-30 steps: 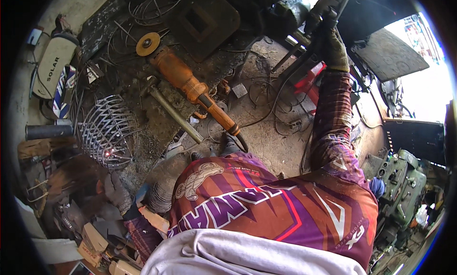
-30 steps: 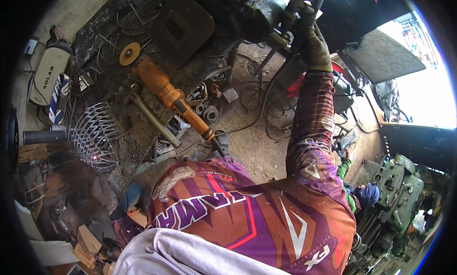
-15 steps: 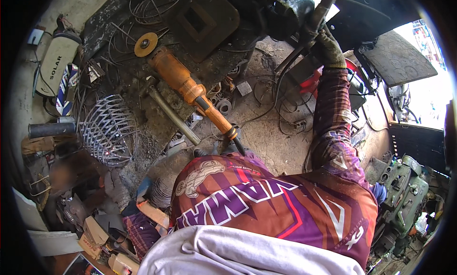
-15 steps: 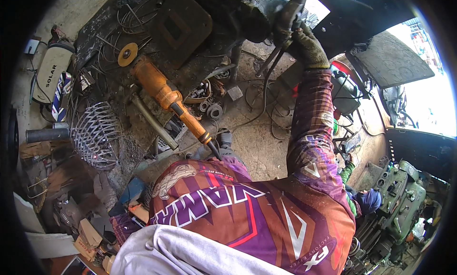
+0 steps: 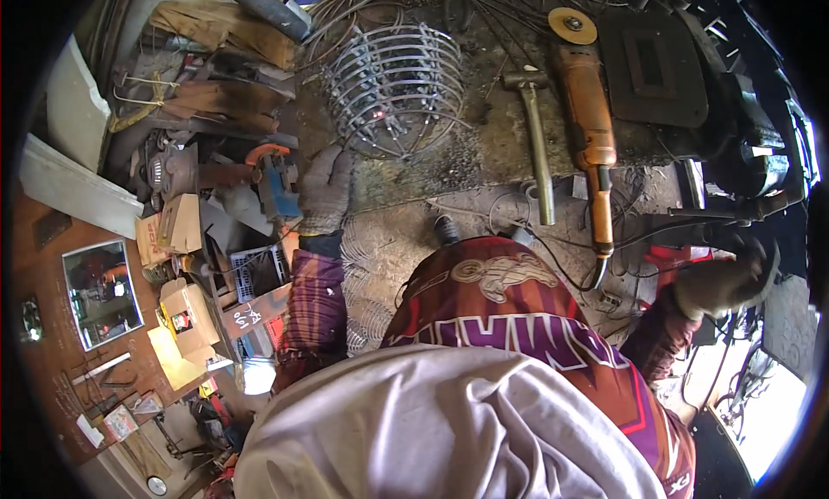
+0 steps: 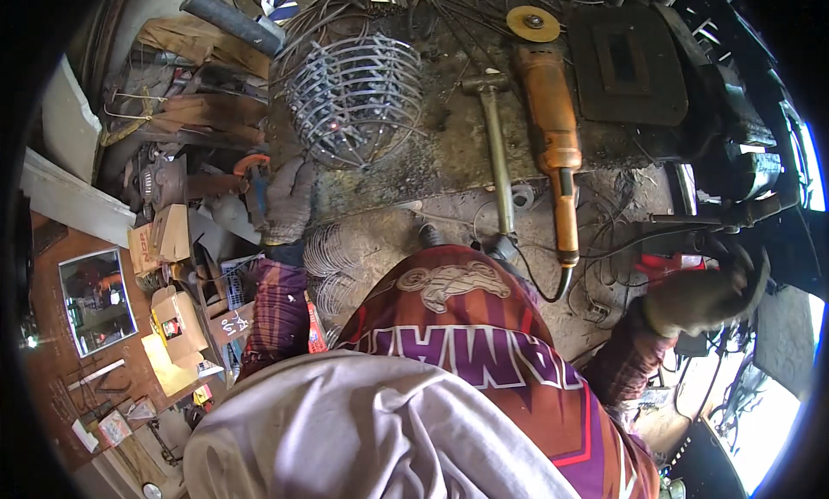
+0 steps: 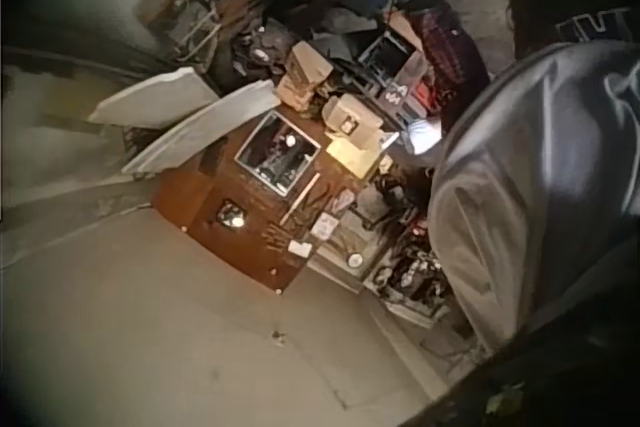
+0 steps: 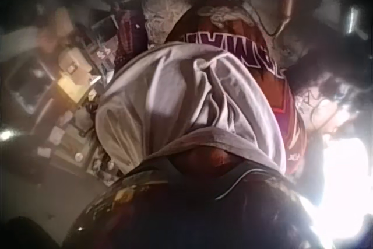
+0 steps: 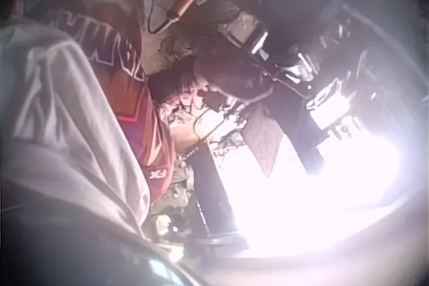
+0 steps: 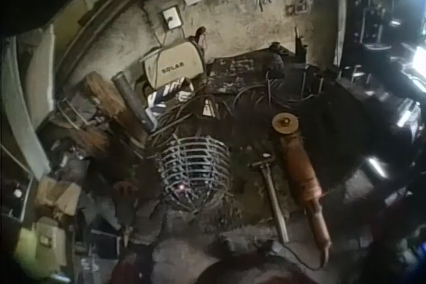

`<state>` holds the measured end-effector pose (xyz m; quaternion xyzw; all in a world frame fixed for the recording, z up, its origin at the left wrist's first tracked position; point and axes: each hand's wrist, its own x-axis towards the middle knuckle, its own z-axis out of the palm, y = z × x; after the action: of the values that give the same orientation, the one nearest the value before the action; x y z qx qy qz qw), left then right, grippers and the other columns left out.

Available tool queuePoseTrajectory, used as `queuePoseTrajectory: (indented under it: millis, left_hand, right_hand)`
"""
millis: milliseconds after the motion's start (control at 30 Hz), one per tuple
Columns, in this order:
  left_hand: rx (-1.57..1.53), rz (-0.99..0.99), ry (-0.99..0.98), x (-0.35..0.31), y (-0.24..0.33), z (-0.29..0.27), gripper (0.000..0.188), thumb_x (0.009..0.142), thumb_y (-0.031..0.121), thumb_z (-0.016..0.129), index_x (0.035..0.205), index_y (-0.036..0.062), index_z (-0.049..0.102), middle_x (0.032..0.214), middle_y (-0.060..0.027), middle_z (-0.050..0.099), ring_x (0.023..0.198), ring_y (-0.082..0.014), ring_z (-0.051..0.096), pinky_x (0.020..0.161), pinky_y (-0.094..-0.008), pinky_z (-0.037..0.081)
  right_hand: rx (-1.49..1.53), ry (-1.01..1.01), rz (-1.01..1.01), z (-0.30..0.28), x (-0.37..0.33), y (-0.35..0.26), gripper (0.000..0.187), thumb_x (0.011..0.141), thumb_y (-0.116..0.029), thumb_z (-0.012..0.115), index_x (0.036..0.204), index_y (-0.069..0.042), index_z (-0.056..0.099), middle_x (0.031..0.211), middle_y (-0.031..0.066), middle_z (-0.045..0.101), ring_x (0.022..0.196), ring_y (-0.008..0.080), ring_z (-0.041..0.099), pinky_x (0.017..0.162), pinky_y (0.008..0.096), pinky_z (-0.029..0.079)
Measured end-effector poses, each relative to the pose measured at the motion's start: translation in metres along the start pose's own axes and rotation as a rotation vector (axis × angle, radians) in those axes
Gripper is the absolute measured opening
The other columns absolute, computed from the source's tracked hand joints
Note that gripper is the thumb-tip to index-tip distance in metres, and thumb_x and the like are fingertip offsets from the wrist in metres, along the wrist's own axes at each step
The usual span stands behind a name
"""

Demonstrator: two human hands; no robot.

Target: The person welds a metal wire cage structure on a workbench using a welding rod and electrode holder, occasionally using pliers and a hammer to adjust the metal components.

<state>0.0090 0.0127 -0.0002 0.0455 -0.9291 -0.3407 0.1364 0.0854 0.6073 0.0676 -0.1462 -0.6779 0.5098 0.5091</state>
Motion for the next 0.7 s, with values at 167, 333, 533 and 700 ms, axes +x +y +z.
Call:
queuePoseTrajectory:
  millis: [167, 333, 533, 700]
  left_hand:
    - [0.064, 0.09, 0.056, 0.0, -0.011, 0.009, 0.032, 0.099, 0.032, 0.071, 0.117, 0.0059, 0.075, 0.114, -0.0196, 0.074, 0.106, -0.0373, 0.07, 0.091, -0.0438, 0.054]
    - [0.156, 0.134, 0.044, 0.006, -0.001, 0.007, 0.028, 0.099, 0.025, 0.072, 0.118, 0.004, 0.074, 0.112, -0.0184, 0.076, 0.102, -0.0362, 0.073, 0.089, -0.041, 0.055]
    - [0.0, 0.086, -0.024, 0.007, -0.006, 0.005, 0.028, 0.095, 0.024, 0.073, 0.116, 0.0052, 0.074, 0.111, -0.0187, 0.075, 0.103, -0.0383, 0.07, 0.09, -0.0432, 0.055]
    - [0.069, 0.117, -0.072, 0.01, -0.01, 0.005, 0.03, 0.098, 0.03, 0.072, 0.113, 0.0051, 0.076, 0.108, -0.0172, 0.076, 0.1, -0.0371, 0.072, 0.086, -0.0437, 0.056]
  right_hand:
    - [-0.219, -1.035, -0.323, 0.177, -0.108, -0.09, 0.036, 0.094, -0.022, 0.073, 0.126, -0.007, 0.07, 0.109, 0.014, 0.073, 0.091, 0.031, 0.073, 0.08, 0.0379, 0.058]
    - [-0.382, -1.2, -0.256, 0.251, -0.16, -0.056, 0.027, 0.098, -0.026, 0.068, 0.121, -0.011, 0.07, 0.1, 0.0152, 0.071, 0.092, 0.0382, 0.07, 0.08, 0.0459, 0.057]
    - [-0.51, -1.159, -0.335, 0.27, -0.171, -0.044, 0.021, 0.1, -0.025, 0.064, 0.115, -0.012, 0.07, 0.102, 0.0157, 0.071, 0.097, 0.0384, 0.069, 0.082, 0.0484, 0.056]
    - [-0.503, -1.128, -0.261, 0.269, -0.178, -0.046, 0.021, 0.099, -0.023, 0.065, 0.116, -0.011, 0.071, 0.102, 0.0159, 0.072, 0.098, 0.0389, 0.068, 0.084, 0.0479, 0.055]
